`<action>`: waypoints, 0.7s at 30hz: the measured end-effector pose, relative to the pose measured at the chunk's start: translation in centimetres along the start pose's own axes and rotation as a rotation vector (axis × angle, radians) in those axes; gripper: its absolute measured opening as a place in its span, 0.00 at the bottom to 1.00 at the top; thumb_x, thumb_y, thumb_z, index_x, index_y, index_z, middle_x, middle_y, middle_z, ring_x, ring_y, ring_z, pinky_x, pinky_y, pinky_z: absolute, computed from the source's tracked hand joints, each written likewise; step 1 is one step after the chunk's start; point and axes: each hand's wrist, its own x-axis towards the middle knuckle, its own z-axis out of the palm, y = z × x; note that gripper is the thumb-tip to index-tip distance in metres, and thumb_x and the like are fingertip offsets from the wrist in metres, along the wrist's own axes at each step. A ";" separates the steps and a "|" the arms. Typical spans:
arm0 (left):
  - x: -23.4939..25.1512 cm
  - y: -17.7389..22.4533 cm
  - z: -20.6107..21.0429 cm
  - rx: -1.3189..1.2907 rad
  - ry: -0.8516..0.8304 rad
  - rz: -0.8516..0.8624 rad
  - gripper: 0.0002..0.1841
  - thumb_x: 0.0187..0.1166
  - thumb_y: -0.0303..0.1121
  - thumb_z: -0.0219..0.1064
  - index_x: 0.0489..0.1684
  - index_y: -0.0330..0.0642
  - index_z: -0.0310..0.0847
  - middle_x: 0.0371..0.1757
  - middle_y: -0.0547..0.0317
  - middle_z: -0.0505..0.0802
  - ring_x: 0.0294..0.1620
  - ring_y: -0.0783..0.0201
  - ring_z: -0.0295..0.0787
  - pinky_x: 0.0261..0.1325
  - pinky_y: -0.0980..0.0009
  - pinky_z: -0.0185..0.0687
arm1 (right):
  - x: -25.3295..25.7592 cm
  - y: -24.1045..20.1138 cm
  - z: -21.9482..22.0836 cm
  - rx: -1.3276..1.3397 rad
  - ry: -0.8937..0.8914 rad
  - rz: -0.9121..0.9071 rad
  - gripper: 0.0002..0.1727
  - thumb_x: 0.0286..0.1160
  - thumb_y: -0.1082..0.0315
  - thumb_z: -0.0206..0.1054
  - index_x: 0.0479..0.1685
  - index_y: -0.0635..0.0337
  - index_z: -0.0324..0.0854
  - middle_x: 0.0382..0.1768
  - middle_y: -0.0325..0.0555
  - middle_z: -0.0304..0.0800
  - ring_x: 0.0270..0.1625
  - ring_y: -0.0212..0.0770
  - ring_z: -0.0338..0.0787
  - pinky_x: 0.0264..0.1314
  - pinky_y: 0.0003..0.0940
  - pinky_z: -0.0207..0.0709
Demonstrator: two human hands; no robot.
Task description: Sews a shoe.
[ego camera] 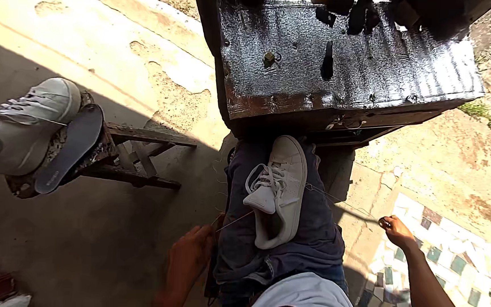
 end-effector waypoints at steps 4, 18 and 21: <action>-0.9 -0.5 0.3 -0.636 -0.051 0.274 0.10 0.74 0.38 0.63 0.26 0.53 0.91 0.46 0.71 0.90 0.49 0.73 0.86 0.49 0.75 0.84 | 0.5 -1.9 1.1 -0.033 -0.009 0.176 0.16 0.85 0.65 0.60 0.62 0.62 0.87 0.65 0.68 0.86 0.71 0.66 0.84 0.71 0.69 0.74; 3.5 9.1 1.3 -0.218 0.329 0.335 0.15 0.83 0.35 0.59 0.41 0.40 0.93 0.47 0.48 0.96 0.50 0.50 0.94 0.53 0.50 0.87 | -8.0 -30.1 -5.1 1.408 -0.332 -0.841 0.10 0.81 0.60 0.69 0.35 0.54 0.89 0.61 0.44 0.93 0.25 0.24 0.83 0.27 0.20 0.78; 4.2 9.5 1.7 -0.110 0.355 0.361 0.14 0.82 0.35 0.60 0.38 0.41 0.93 0.40 0.47 0.94 0.43 0.46 0.92 0.47 0.48 0.85 | -8.2 -30.7 -5.0 1.578 -0.249 -0.748 0.09 0.85 0.63 0.63 0.41 0.54 0.87 0.37 0.45 0.95 0.18 0.26 0.80 0.23 0.21 0.77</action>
